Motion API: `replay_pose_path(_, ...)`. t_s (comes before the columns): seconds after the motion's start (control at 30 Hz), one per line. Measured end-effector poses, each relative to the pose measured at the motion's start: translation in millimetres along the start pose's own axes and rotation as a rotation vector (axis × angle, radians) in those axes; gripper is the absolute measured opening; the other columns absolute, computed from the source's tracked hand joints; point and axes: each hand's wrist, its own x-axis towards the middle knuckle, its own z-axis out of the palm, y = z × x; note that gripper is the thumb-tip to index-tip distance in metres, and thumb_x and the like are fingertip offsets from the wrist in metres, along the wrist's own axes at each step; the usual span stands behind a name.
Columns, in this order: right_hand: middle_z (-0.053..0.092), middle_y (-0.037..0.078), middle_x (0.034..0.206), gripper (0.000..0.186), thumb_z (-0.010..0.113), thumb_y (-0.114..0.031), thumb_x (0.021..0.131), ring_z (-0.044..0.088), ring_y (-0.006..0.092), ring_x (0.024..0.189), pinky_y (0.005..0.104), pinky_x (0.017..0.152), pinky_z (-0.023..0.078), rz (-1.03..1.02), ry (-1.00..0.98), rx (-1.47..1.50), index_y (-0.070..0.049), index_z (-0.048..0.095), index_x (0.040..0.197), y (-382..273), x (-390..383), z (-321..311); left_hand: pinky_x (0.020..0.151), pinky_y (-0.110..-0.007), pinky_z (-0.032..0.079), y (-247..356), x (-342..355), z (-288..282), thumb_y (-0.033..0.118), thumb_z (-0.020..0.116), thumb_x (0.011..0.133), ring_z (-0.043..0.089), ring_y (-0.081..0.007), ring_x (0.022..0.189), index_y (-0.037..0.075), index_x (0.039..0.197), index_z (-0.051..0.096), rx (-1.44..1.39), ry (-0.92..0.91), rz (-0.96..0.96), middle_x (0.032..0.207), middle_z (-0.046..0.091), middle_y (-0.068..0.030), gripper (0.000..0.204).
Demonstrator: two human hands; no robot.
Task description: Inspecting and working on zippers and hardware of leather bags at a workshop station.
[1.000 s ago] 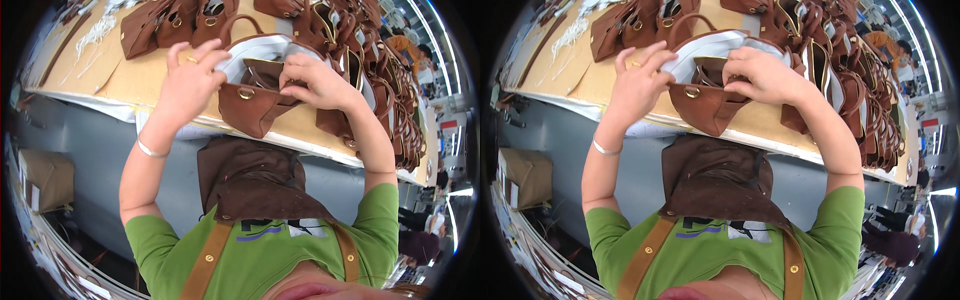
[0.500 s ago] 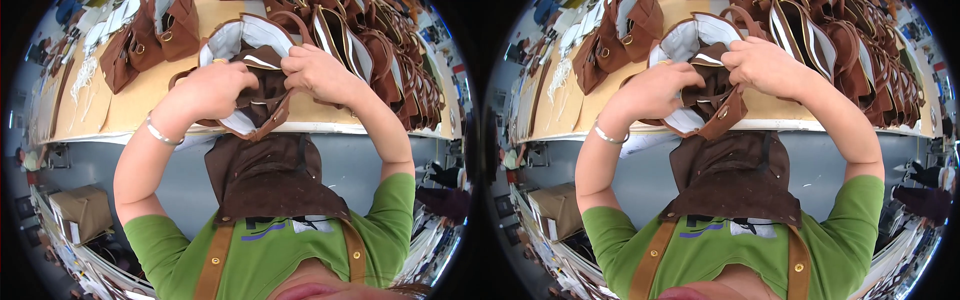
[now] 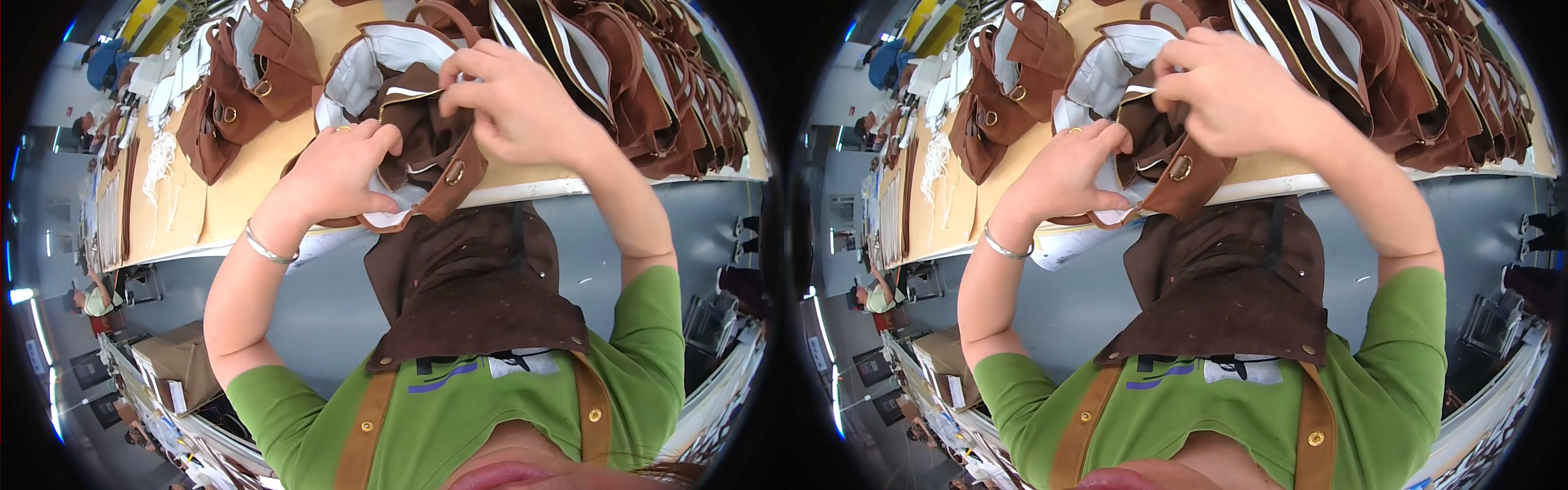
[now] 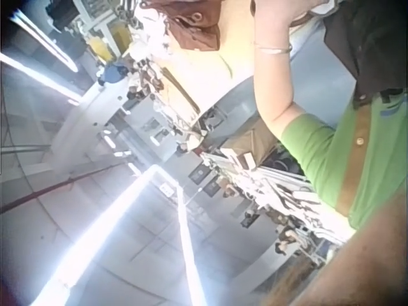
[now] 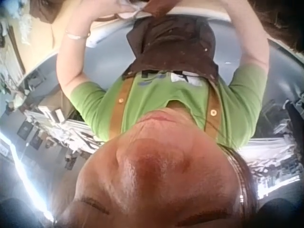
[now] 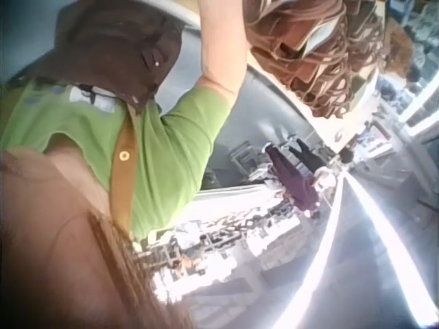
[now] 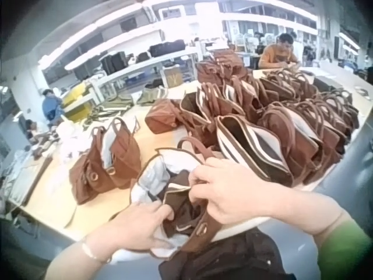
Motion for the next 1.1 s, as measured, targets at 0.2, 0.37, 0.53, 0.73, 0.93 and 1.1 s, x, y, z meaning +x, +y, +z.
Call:
replay_pose_path(0.2, 0.066, 0.007, 0.092, 0.021, 0.069, -0.013, 0.077, 0.065, 0.0283, 0.086, 0.0409, 0.075, 0.054, 0.171, -0.009, 0.061, -0.01, 0.065, 0.097, -57, 7, 31, 0.08, -0.044, 0.049, -2, 3, -7, 0.012, 0.062, 0.079, 0.065, -0.033, 0.094, 0.005, 0.099, 0.063, 0.021, 0.034, -0.117, 0.095, 0.069, -0.0134, 0.021)
replay_pose_path(0.37, 0.07, 0.012, 0.088, 0.019, 0.072, -0.012, 0.081, 0.067, 0.0302, 0.089, 0.0424, 0.077, 0.052, 0.341, -0.279, 0.331, -0.006, 0.066, 0.098, -43, 20, 23, 0.074, -0.022, 0.042, -18, -10, -19, 0.002, 0.055, 0.094, 0.047, -0.0069, 0.082, 0.002, 0.104, 0.06, -0.561, 0.125, -0.003, 0.089, 0.057, 0.0025, 0.011)
replay_pose_path(0.53, 0.07, 0.012, 0.086, 0.016, 0.07, -0.004, 0.08, 0.067, 0.0283, 0.088, 0.0374, 0.075, 0.051, 0.419, -0.447, 0.533, -0.003, 0.068, 0.097, -31, 25, 11, 0.074, -0.02, 0.041, -14, -15, -20, 0.004, 0.055, 0.096, 0.048, -0.005, 0.083, 0.001, 0.105, 0.06, -0.718, 0.133, -0.146, 0.091, 0.057, 0.0037, 0.011)
replay_pose_path(0.73, 0.069, 0.012, 0.079, 0.012, 0.07, -0.012, 0.081, 0.067, 0.0287, 0.079, 0.0371, 0.073, 0.052, 0.395, -0.411, 0.538, -0.003, 0.07, 0.09, -40, 24, 15, 0.073, -0.02, 0.041, -2, -11, -22, 0.004, 0.055, 0.096, 0.048, -0.0048, 0.083, 0.002, 0.109, 0.057, -0.559, 0.156, -0.131, 0.09, 0.057, 0.003, 0.013)
replay_pose_path(0.93, 0.069, 0.013, 0.078, 0.014, 0.062, -0.012, 0.078, 0.067, 0.0299, 0.078, 0.0392, 0.073, 0.052, 0.429, -0.203, 0.47, -0.005, 0.07, 0.086, -39, 24, 34, 0.076, -0.031, 0.046, 22, -26, -15, -0.002, 0.058, 0.088, 0.061, -0.0231, 0.082, 0.004, 0.109, 0.053, -0.406, 0.52, -0.017, 0.093, 0.063, -0.0084, 0.023)
replay_pose_path(1.1, 0.064, 0.008, 0.075, 0.01, 0.065, -0.009, 0.078, 0.062, 0.0197, 0.067, 0.0313, 0.065, 0.05, 0.319, -0.356, 0.669, -0.003, 0.068, 0.087, -33, 19, 33, 0.094, -0.039, 0.031, 25, -45, 2, 0.003, 0.065, 0.078, 0.059, -0.0222, 0.098, 0.014, 0.096, 0.064, 0.104, 0.481, -0.013, 0.112, 0.061, -0.0037, 0.021)
